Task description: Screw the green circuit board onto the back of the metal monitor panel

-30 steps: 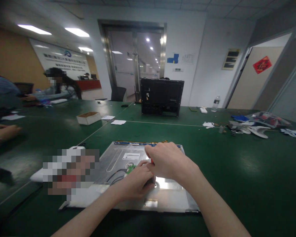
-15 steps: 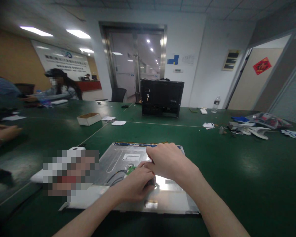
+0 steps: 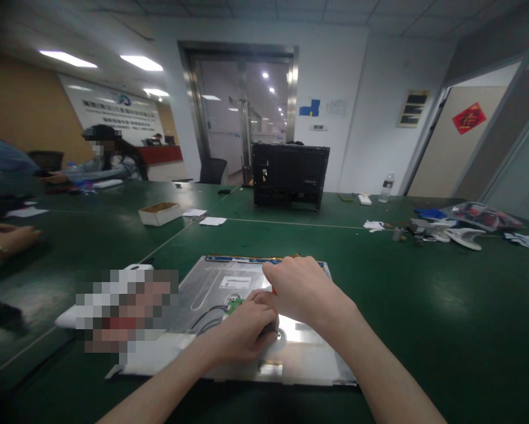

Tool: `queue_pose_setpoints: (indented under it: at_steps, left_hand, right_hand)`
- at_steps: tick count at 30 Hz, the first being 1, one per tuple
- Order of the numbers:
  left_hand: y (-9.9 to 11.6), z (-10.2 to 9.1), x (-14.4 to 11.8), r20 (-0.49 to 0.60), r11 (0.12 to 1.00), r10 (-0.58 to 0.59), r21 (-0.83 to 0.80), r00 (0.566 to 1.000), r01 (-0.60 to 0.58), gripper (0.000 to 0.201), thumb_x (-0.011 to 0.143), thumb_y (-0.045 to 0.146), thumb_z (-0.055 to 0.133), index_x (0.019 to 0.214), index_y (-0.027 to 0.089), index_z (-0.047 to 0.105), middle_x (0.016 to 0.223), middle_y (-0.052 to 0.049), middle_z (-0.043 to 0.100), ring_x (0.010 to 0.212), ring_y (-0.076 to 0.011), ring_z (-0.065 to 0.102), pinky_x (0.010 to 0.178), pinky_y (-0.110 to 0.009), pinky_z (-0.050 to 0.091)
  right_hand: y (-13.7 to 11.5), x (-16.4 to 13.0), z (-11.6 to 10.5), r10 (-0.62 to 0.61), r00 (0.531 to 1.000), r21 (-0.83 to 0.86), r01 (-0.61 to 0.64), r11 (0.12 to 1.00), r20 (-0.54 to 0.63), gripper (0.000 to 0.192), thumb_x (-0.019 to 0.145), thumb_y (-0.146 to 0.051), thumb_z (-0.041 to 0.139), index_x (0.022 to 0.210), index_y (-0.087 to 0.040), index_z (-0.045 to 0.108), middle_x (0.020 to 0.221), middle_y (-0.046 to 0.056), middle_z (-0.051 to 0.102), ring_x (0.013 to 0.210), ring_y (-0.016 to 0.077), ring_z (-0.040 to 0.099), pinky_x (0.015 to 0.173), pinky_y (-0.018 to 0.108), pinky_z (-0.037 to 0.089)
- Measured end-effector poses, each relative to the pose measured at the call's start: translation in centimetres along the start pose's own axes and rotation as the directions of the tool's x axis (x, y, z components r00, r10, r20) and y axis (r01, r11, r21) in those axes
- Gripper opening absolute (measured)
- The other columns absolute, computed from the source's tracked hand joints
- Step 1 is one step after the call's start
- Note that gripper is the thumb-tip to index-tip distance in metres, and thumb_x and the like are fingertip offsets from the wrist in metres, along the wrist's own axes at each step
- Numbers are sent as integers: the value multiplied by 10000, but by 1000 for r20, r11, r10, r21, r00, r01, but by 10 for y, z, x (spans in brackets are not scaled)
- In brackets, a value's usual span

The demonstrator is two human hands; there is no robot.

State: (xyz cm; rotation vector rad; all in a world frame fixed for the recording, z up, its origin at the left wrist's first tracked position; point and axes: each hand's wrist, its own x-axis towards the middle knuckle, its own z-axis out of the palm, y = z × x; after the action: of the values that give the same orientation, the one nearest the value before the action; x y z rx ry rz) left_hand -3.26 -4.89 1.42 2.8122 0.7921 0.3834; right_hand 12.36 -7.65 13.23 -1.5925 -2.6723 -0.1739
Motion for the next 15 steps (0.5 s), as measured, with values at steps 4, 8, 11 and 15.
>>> queue_pose_setpoints:
  at_steps: [4, 8, 11, 15]
  left_hand:
    - [0, 0, 0, 7, 1000, 1, 13, 1000, -1, 81, 709, 114, 556, 732, 185, 525, 879, -24, 613, 887, -204, 552, 916, -365, 349]
    - [-1, 1, 0, 1, 1000, 9, 9, 1000, -9, 71, 712, 127, 556, 734, 184, 521, 946, -40, 615, 931, -222, 547, 922, -376, 346]
    - [-2, 2, 0, -3, 1000, 12, -6, 1000, -12, 67, 720, 120, 548, 731, 184, 533, 908, -34, 619, 888, -212, 551, 931, -390, 337]
    - [-2, 1, 0, -13, 1000, 9, -8, 1000, -9, 77, 713, 113, 563, 730, 183, 535, 838, -19, 618, 853, -202, 554, 924, -380, 340]
  right_hand:
    - [1, -1, 1, -33, 999, 11, 33, 999, -17, 126, 842, -306, 535, 905, -209, 584, 715, 34, 671, 642, 197, 623, 485, 269, 214]
    - [3, -3, 3, -71, 997, 63, 72, 995, -19, 185, 790, -271, 585, 963, -213, 552, 772, 25, 678, 671, 194, 624, 493, 267, 236]
    - [2, -2, 2, -29, 1000, 50, 29, 998, -5, 186, 808, -343, 593, 934, -209, 566, 770, 30, 680, 678, 200, 627, 497, 269, 243]
    - [1, 0, 1, 13, 1000, 9, -13, 1000, 5, 167, 856, -363, 539, 881, -207, 591, 740, 39, 677, 664, 202, 622, 499, 273, 244]
